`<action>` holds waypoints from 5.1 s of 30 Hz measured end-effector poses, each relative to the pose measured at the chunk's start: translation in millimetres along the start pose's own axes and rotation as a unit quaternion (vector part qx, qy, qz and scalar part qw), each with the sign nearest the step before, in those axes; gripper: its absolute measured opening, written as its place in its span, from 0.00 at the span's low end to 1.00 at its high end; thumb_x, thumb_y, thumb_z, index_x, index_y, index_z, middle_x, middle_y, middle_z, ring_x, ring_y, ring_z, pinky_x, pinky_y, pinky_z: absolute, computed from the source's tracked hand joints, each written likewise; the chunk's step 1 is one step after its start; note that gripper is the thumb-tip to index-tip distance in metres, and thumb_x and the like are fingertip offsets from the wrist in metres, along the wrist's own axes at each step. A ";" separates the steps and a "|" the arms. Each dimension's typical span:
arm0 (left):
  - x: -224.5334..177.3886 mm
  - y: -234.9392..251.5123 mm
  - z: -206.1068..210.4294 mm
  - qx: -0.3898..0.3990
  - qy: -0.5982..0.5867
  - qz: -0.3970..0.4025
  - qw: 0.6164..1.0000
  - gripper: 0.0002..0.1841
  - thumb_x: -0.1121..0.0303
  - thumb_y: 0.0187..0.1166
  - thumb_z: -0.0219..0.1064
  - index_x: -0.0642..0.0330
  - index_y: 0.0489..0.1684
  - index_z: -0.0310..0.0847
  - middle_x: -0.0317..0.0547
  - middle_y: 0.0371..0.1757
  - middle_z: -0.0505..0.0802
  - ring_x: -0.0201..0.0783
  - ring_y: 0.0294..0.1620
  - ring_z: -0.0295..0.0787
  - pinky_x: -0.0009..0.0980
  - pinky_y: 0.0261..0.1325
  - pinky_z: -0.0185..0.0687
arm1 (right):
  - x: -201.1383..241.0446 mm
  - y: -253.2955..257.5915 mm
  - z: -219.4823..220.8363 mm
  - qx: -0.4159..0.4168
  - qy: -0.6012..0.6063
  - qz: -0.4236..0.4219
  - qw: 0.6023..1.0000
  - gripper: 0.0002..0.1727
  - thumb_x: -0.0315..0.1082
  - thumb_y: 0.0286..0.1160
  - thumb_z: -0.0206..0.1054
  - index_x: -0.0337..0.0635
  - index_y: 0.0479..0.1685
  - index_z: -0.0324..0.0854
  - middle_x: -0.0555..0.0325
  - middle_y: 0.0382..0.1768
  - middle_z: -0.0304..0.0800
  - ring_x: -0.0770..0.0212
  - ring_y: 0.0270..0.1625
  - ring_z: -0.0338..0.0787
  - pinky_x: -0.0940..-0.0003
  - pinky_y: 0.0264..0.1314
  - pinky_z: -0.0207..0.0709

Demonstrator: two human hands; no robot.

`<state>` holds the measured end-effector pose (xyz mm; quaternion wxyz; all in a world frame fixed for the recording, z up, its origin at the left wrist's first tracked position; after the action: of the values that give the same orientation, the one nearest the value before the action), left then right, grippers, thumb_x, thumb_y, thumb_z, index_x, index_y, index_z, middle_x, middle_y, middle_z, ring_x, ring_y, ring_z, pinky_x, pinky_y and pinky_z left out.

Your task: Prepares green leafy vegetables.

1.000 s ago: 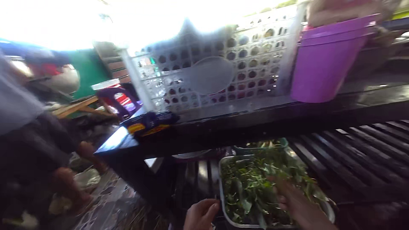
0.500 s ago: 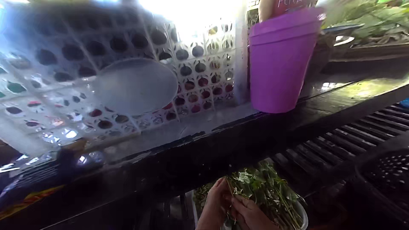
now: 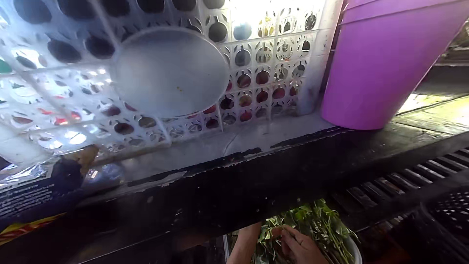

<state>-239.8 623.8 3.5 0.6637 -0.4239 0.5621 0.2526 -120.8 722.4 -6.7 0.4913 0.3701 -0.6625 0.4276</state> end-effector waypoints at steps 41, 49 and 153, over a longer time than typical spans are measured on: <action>5.4 22.7 -45.3 -0.183 -0.205 0.057 0.960 0.10 0.70 0.93 0.46 0.67 0.55 0.70 0.45 0.36 0.87 0.34 0.33 0.87 0.30 0.41 0.87 | -9.6 21.6 -13.2 -0.054 -0.245 -0.104 0.963 0.18 0.38 0.91 0.54 0.41 0.54 0.90 0.52 0.32 0.92 0.53 0.34 0.92 0.49 0.42 0.84; 28.4 26.8 -14.6 0.054 -0.136 0.045 0.988 0.17 0.68 0.94 0.48 0.66 0.54 0.84 0.41 0.25 0.84 0.31 0.20 0.78 0.25 0.25 0.78 | -15.0 43.3 -47.8 -0.069 -0.226 -0.036 0.971 0.37 0.56 0.76 0.71 0.45 0.81 0.77 0.41 0.74 0.81 0.42 0.75 0.81 0.44 0.78 0.73; 19.2 32.2 -50.1 -0.033 -0.015 0.095 0.995 0.17 0.67 0.92 0.53 0.57 0.64 0.88 0.45 0.38 0.92 0.28 0.19 0.71 0.23 0.22 0.66 | -18.5 57.9 -81.2 -0.045 -0.342 -0.119 0.931 0.27 0.30 0.81 0.67 0.48 0.81 0.78 0.42 0.78 0.78 0.39 0.78 0.79 0.38 0.77 0.74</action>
<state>-288.0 595.3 -24.3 0.6307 -0.3866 0.5813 0.3388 -141.9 820.0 -24.0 0.2981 0.5481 -0.7597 0.1831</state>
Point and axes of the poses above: each hand's wrist, its own y-axis towards the middle knuckle, its own z-axis out of the palm, x = y × z, the point moved 5 cm from there along y, towards the middle knuckle
